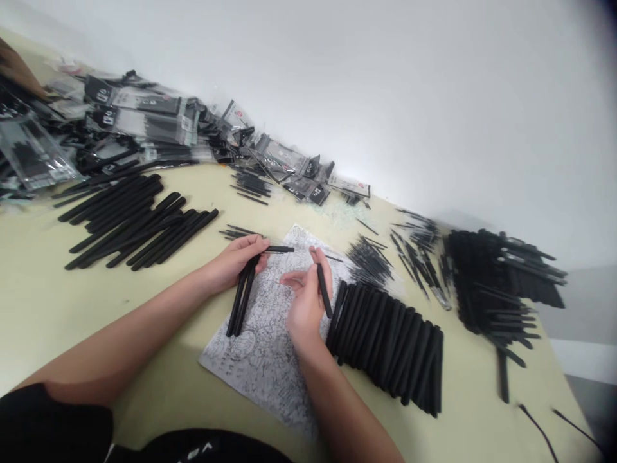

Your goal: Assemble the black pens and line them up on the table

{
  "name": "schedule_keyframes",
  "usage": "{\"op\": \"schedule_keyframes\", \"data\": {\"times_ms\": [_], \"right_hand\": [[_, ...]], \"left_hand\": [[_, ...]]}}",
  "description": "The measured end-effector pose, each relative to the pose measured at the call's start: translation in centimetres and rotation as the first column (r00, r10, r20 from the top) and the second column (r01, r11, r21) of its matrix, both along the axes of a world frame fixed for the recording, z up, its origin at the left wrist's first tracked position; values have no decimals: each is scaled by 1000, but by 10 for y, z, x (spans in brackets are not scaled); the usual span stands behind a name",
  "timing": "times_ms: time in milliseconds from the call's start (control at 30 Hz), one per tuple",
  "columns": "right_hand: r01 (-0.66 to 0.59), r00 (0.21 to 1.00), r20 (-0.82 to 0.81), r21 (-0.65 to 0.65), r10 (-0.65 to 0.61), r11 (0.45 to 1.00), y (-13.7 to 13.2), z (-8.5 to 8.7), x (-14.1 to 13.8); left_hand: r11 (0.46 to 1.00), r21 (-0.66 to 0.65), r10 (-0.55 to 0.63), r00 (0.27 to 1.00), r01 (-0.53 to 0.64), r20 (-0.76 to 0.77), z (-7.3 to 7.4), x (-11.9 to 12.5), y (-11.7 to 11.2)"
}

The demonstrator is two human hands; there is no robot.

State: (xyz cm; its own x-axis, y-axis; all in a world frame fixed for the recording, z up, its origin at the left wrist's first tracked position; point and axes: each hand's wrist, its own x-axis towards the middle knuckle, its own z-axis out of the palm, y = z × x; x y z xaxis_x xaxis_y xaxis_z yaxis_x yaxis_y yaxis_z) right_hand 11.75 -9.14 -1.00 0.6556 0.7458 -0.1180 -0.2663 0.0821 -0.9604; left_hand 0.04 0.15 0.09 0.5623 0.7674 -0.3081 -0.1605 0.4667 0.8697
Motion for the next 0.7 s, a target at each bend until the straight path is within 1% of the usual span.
{"op": "schedule_keyframes", "data": {"times_ms": [233, 433, 533, 700], "right_hand": [[191, 979, -80, 5, -190, 982, 6, 0, 7], [280, 950, -146, 5, -276, 960, 11, 0, 12], [298, 942, -165, 8, -292, 955, 12, 0, 14], [278, 957, -100, 56, -271, 959, 12, 0, 17]], "left_hand": [[1000, 16, 15, 1000, -15, 4, -4, -1, 0], [1000, 17, -4, 1000, 5, -10, -3, -2, 0], [1000, 16, 6, 1000, -6, -12, 0, -1, 0], [1000, 19, 10, 1000, -9, -8, 1, -1, 0]]}}
